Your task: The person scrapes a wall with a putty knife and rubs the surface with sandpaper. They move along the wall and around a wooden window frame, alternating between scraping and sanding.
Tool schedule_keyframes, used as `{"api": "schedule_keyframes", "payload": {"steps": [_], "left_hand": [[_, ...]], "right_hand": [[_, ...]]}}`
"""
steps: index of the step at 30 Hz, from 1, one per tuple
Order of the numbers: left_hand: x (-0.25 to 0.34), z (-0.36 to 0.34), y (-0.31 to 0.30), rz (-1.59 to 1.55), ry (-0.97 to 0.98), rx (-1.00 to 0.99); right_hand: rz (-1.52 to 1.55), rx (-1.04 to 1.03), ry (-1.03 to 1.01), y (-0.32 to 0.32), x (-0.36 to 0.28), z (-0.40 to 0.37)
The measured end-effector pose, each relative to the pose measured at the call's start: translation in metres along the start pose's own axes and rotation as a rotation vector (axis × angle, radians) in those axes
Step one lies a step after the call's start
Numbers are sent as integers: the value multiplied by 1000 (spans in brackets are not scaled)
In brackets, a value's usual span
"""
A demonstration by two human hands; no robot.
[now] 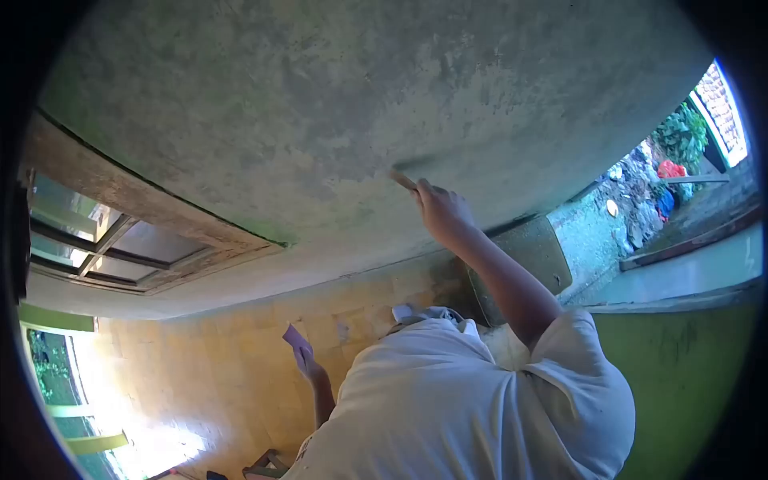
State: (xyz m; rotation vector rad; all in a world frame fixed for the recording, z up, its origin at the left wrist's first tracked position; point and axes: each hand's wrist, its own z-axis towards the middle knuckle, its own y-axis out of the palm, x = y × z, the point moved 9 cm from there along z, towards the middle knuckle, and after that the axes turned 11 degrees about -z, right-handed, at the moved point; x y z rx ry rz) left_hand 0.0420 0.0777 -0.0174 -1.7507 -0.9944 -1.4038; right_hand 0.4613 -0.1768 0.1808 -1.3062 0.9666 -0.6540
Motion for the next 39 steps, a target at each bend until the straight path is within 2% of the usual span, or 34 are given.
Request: {"api": "schedule_keyframes", "payload": {"steps": [2, 3, 6, 9, 12, 14, 15, 16, 17, 18, 20, 21, 22, 23, 24, 26, 28, 31, 32, 33, 34, 35, 37, 39], "left_hand": [[2, -10, -3, 9, -74, 18], [-14, 24, 19, -44, -52, 0], [-14, 35, -6, -110, -20, 45], [-28, 47, -14, -141, -70, -49], [-24, 62, -32, -156, -26, -31], [-16, 71, -47, -264, -52, -23], [-15, 81, -63, -285, -34, 25], [-15, 89, -98, -240, 17, 4], [-16, 96, -110, -175, 41, -74], [-9, 96, -134, -204, 56, 32], [14, 84, -166, -300, 74, 75], [13, 78, -191, -320, 80, 169], [15, 79, -202, -241, 80, 166], [16, 76, -212, -162, 76, 163], [19, 67, -233, -191, 86, 238], [23, 53, -276, -216, 81, 292], [18, 26, -321, -299, 104, 394], [25, -13, -394, -388, 169, 510], [30, -22, -417, -402, 193, 557], [34, -24, -430, -402, 194, 585], [37, -28, -445, -535, 189, 622], [6, -15, -427, -652, 130, 679], [-3, -15, -442, -704, 133, 693], [-11, -7, -473, -748, 126, 715]], "right_hand": [[-24, -2, 11, -8, -3, -9], [-60, 46, 8, -13, -9, 12], [-95, -49, 123, 1, -4, -7], [-169, -11, 120, 4, -10, -6], [-158, 86, 111, -9, -28, -4], [-158, 121, 229, 0, -14, -28], [-113, 129, 220, 8, -13, -39], [-21, 91, 154, 57, -6, -57], [57, 16, 178, 85, -11, -69], [96, -108, 202, 124, -11, -82], [716, -415, 638, 203, -31, -127], [750, -495, 723, 248, -36, -140], [817, -517, 567, 282, -31, -125], [749, -568, 559, 282, -67, -151], [811, -676, 602, 290, -112, -164], [754, -786, 414, 344, -175, -170], [609, -850, -60, 340, -267, -173], [381, -894, -289, 295, -389, -189], [390, -889, -361, 297, -418, -185], [381, -905, -384, 299, -442, -177], [404, -893, -401, 297, -468, -172], [411, -935, -387, 333, -462, -144], [402, -943, -396, 349, -484, -134], [279, -990, -290, 383, -506, -128]]}}
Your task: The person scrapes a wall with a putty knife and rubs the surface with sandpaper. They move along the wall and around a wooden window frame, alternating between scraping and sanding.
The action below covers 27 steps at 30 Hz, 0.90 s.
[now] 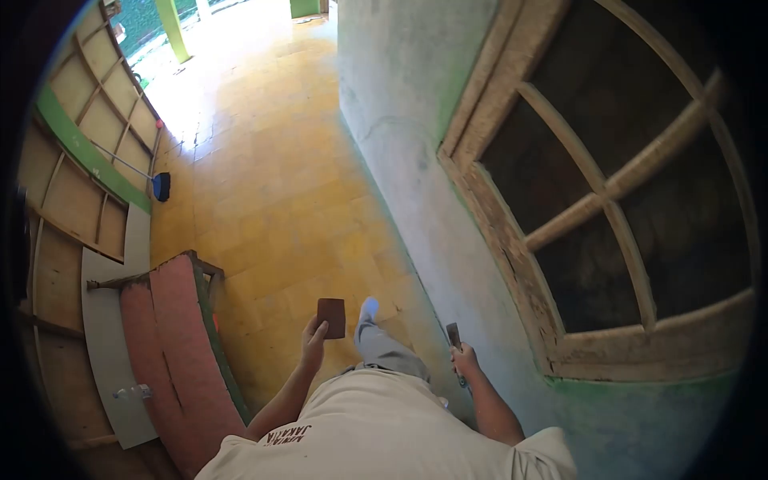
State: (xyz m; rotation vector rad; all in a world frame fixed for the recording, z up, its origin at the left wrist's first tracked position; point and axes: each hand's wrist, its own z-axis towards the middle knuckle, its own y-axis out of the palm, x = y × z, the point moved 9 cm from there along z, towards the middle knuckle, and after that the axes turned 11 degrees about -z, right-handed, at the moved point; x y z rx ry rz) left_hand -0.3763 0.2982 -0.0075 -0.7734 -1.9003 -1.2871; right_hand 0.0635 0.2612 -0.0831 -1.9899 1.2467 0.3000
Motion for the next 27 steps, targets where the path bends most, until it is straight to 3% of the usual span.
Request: {"api": "schedule_keyframes", "payload": {"steps": [3, 5, 7, 8, 10, 12, 14, 17, 20, 22, 27], "left_hand": [[17, 42, 1, 96, 26, -31], [29, 68, -16, 146, 64, 27], [55, 95, -31, 207, 109, 142], [69, 109, -33, 218, 128, 160], [96, 133, -49, 143, 161, 262], [111, 152, -53, 153, 193, 277], [135, 181, -55, 166, 208, 300], [165, 224, -68, 108, 298, 377], [176, 263, -72, 47, 332, 434], [177, 289, -72, 4, 321, 439], [175, 359, -93, -57, 279, 467]], "right_hand": [[-228, -24, 79, 11, 44, 76], [-370, -16, 111, 9, 36, 95], [-737, 220, -210, 4, 37, 153], [-733, 206, -235, 1, 17, 190], [-556, 44, 184, 13, 31, 251], [-588, 92, 95, 17, 8, 306], [-415, 64, 43, 16, -159, 284], [-390, 68, -120, 38, -307, 344], [-259, -40, -281, 71, -460, 336], [-186, -97, -383, 97, -528, 330], [-265, -252, -481, 157, -575, 349]]}}
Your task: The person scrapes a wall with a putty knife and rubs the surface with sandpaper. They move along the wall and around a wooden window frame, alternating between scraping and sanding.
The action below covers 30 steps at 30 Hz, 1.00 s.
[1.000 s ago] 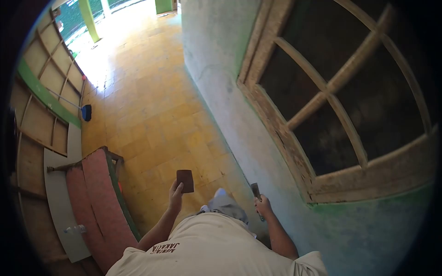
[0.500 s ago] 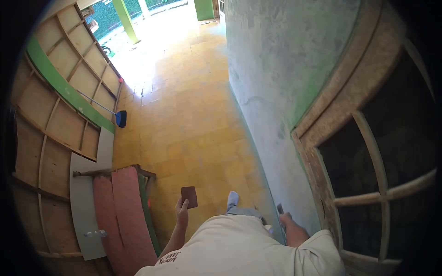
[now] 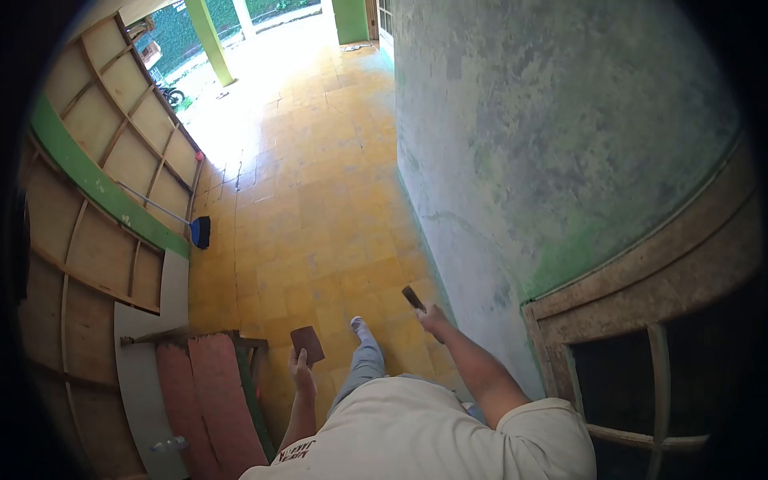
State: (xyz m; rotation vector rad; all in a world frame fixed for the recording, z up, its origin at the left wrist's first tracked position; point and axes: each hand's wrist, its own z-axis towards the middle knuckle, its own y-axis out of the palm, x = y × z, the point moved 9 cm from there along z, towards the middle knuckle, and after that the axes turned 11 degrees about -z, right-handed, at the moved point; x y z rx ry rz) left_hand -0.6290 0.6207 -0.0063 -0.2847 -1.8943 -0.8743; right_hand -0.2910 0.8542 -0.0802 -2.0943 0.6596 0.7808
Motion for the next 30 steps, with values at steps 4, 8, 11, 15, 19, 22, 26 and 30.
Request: {"api": "schedule_keyframes", "payload": {"steps": [4, 8, 11, 15, 19, 22, 26, 30], "left_hand": [[-3, 77, 18, -37, -38, 39], [22, 161, 58, -23, -13, 9], [32, 233, 85, -21, 6, -62], [41, 306, 133, 40, 28, -192], [31, 358, 187, 68, -15, -240], [11, 383, 227, 71, -76, -265], [-16, 425, 276, 82, -111, -314], [-17, 454, 334, 91, -121, -328]], "right_hand": [[-245, 15, 116, -4, 47, 7], [-368, -35, 609, -48, 134, -16], [-269, 108, 785, -83, 156, -12], [-27, 301, 822, -96, 149, 24], [163, 301, 620, -74, 103, 98], [12, 249, 506, -62, 78, 143], [14, 211, 559, -58, 76, 185], [111, 74, 743, -83, 104, 217]]}}
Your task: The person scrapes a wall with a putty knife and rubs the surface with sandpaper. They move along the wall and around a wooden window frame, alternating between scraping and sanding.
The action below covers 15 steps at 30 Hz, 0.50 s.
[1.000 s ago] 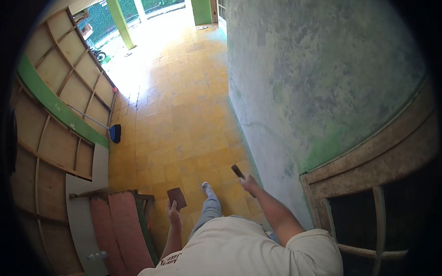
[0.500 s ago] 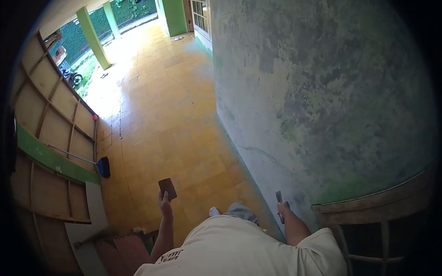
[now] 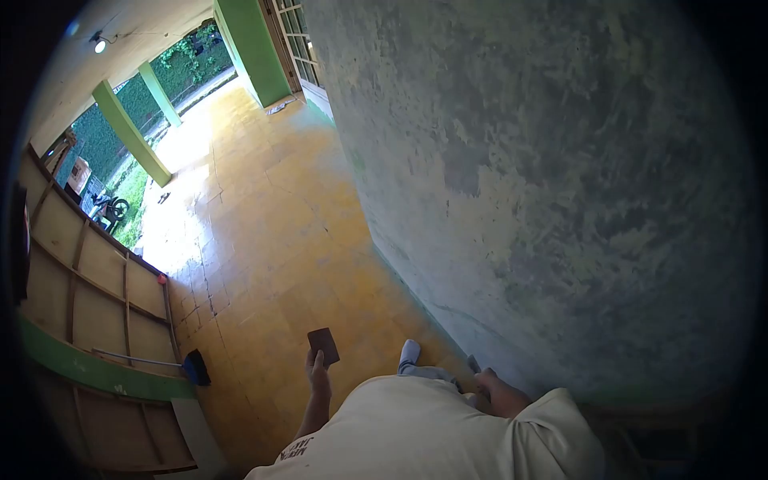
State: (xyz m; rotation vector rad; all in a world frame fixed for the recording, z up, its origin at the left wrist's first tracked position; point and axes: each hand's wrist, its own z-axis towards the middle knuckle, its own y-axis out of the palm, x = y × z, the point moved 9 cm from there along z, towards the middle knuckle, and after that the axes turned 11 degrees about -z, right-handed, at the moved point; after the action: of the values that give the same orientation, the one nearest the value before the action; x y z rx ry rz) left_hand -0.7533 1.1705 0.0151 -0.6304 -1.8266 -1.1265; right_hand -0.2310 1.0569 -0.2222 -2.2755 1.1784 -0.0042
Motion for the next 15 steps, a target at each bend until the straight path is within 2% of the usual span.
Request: {"api": "schedule_keyframes", "payload": {"steps": [4, 7, 8, 10, 11, 13, 15], "left_hand": [[2, 63, 37, 11, 7, -37], [6, 108, 70, 164, 70, -71], [2, 122, 81, 176, 53, -81], [3, 150, 111, 189, 136, -93], [1, 163, 126, 191, 121, -108], [7, 184, 163, 231, 219, -202], [17, 200, 202, 190, 226, -212]], "right_hand": [[155, -9, 81, -56, -62, 21], [180, 93, -60, -92, -112, 36], [182, 135, -104, -104, -139, 23], [174, 275, -224, -121, -175, 15], [184, 280, -206, -124, -188, 7], [275, 354, -313, -140, -220, -28], [305, 384, -342, -152, -240, -60]]}}
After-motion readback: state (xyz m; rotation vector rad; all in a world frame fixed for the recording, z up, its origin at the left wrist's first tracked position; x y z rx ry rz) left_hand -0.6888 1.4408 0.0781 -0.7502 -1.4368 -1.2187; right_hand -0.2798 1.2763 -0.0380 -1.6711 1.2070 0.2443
